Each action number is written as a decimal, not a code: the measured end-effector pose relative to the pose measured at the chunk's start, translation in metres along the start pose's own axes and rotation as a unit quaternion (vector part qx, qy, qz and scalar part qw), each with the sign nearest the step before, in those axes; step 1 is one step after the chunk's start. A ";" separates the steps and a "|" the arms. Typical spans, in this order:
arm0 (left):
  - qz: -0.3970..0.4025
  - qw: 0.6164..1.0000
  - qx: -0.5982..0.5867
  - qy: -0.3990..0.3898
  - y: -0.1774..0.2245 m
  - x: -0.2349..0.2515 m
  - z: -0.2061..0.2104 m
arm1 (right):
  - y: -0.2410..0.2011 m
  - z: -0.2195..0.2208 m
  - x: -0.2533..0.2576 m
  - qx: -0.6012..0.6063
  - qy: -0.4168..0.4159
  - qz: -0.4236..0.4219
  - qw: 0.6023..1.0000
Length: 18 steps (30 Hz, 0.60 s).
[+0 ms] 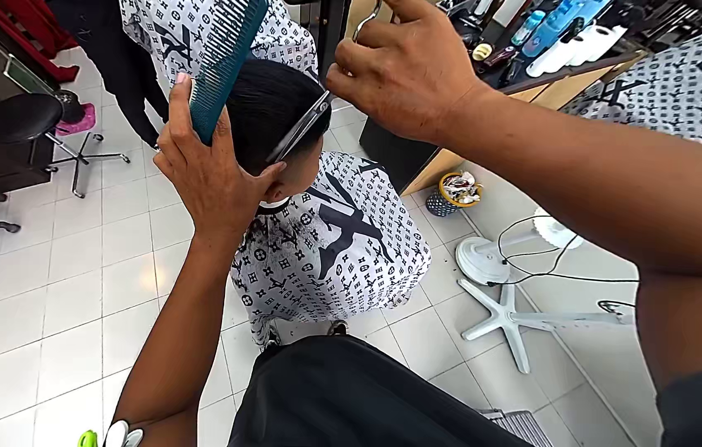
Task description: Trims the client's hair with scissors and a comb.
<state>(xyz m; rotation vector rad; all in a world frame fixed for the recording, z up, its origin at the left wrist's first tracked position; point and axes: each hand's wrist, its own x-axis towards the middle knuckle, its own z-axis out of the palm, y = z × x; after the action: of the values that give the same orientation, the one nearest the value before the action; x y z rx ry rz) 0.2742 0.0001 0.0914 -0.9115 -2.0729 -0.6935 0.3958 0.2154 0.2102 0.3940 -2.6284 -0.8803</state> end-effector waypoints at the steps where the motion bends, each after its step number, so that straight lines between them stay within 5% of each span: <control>1: 0.000 1.000 -0.001 0.002 -0.002 -0.001 0.000 | -0.001 -0.002 0.001 -0.003 0.002 0.000 1.000; 18: -0.029 0.999 -0.012 0.018 -0.028 -0.007 -0.003 | -0.023 -0.038 0.026 -0.074 -0.054 -0.038 0.995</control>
<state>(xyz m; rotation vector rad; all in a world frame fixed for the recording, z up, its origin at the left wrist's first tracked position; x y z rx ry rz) 0.2569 -0.0217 0.0825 -0.8498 -2.0705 -0.7604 0.3914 0.1679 0.2305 0.4210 -2.6381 -1.1444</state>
